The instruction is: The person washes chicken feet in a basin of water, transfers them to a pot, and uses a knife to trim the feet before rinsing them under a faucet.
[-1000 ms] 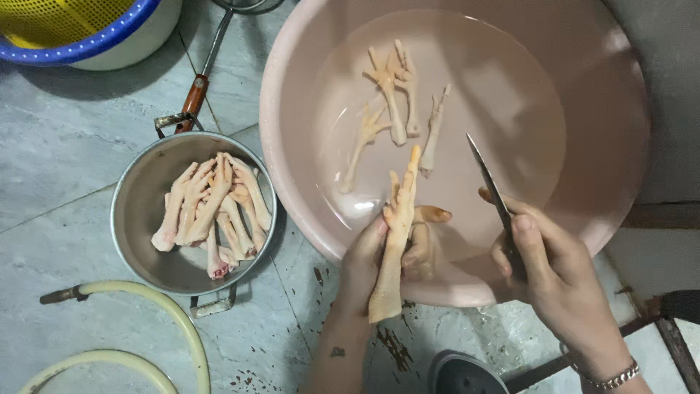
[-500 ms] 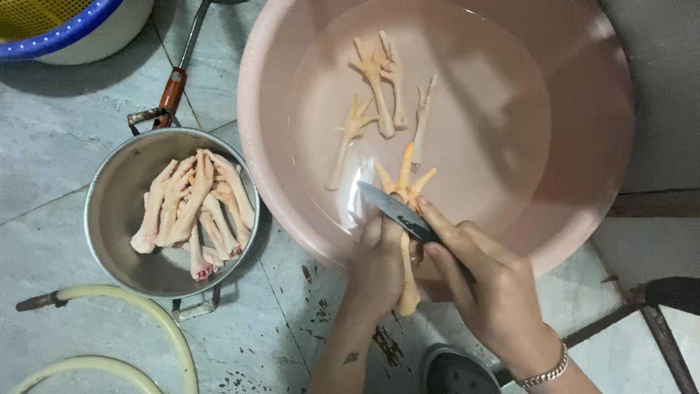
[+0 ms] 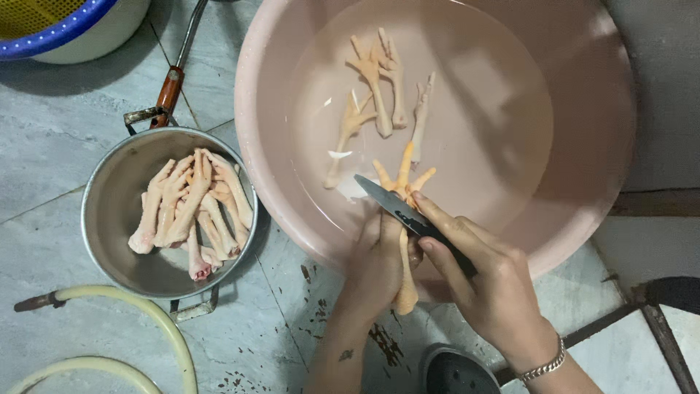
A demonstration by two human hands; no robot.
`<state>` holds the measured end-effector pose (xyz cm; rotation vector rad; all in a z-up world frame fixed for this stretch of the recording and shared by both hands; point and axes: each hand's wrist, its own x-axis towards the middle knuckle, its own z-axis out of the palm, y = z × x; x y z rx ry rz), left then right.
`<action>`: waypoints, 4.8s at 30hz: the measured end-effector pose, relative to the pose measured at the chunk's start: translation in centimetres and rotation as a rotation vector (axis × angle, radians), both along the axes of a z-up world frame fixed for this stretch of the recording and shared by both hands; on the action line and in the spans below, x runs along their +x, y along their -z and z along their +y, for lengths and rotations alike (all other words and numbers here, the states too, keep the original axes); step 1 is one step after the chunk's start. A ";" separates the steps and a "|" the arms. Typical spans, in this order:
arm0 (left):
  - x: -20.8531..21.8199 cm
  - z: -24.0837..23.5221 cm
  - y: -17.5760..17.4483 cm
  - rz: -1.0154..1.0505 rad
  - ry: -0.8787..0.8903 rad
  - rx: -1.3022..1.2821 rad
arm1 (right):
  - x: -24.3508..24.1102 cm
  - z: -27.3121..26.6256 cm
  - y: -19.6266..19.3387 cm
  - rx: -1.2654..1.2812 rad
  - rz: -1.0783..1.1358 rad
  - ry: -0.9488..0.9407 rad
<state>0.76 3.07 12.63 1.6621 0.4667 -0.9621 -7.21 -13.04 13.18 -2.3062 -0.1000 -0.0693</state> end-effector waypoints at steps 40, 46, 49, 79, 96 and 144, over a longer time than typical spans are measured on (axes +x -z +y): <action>-1.2 2.4 5.8 0.016 -0.230 -0.909 | 4.0 -4.4 0.2 0.071 -0.037 0.224; -1.2 2.5 6.3 0.094 -0.275 -0.983 | 7.6 -10.0 -0.1 0.013 0.058 0.245; -1.1 3.2 5.6 0.064 -0.262 -0.989 | 10.1 -10.9 0.7 -0.008 0.239 0.259; 17.7 -4.4 18.7 -0.477 0.407 0.726 | 18.3 -19.7 18.1 -0.248 0.347 0.439; 12.2 -9.8 9.2 0.044 -0.180 -0.102 | 14.6 -8.1 16.4 0.378 0.459 0.342; 14.6 -5.8 20.0 -0.131 -0.226 0.246 | 13.5 -3.4 19.0 -0.127 0.660 -0.134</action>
